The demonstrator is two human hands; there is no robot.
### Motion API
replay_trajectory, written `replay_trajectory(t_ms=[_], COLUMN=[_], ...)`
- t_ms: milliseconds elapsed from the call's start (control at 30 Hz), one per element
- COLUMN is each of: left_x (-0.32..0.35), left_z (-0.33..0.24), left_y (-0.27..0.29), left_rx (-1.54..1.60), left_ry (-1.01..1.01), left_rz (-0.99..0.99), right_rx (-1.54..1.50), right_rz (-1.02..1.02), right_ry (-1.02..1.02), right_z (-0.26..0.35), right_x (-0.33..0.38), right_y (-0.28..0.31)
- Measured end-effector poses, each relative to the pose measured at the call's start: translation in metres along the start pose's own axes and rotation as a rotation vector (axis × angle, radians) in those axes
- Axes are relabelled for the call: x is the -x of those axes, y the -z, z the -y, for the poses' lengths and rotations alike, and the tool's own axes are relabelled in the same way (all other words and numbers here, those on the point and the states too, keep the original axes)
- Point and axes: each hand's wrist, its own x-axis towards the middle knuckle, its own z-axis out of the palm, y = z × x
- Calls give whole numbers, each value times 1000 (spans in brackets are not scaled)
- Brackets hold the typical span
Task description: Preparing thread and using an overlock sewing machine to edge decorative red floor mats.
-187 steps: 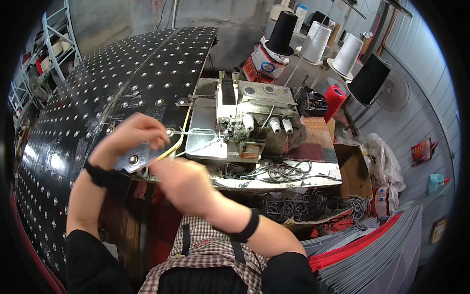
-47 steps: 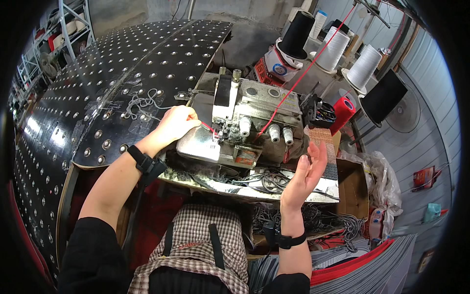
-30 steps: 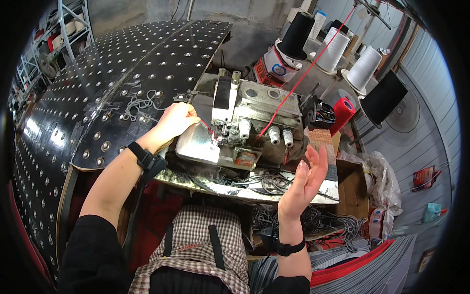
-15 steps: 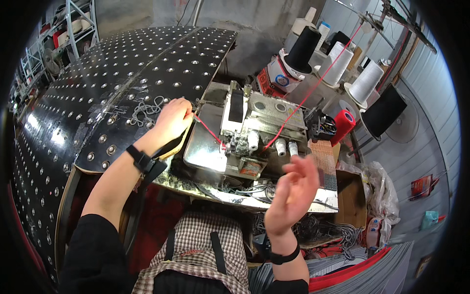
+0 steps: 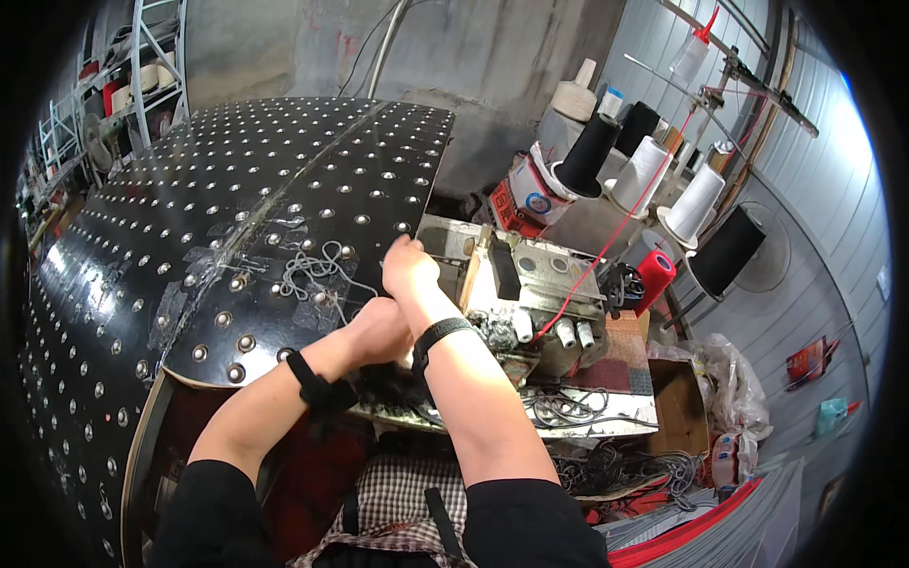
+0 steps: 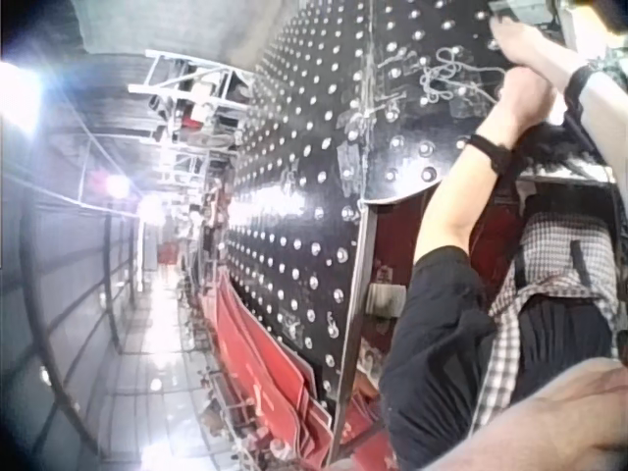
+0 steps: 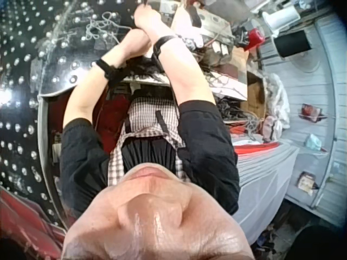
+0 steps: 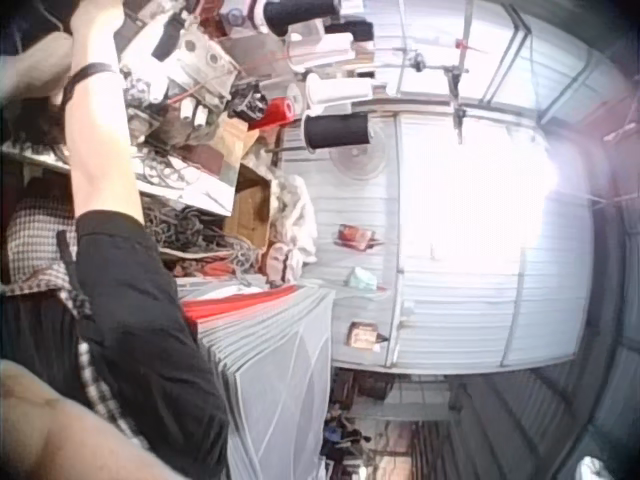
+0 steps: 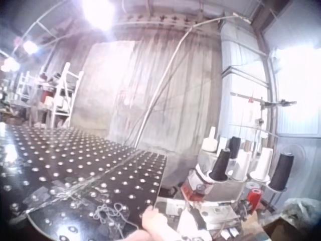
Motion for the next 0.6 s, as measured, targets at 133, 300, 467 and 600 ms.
replay_trajectory(t_ms=[133,300,467,600], left_x=[3,4,1,-9], left_z=[-6,2,9,4], left_y=[15,22,12,5], left_rx=[115,351,464,809], left_ry=[174,357,263,289], left_rz=[88,208,-77,47], right_rx=[198,531,826,596], right_rz=[56,155,344,484], right_ry=[97,236,414,504], right_z=[-1,2,-1,-15], right_x=[6,32,68,61], right_y=[14,47,87,160])
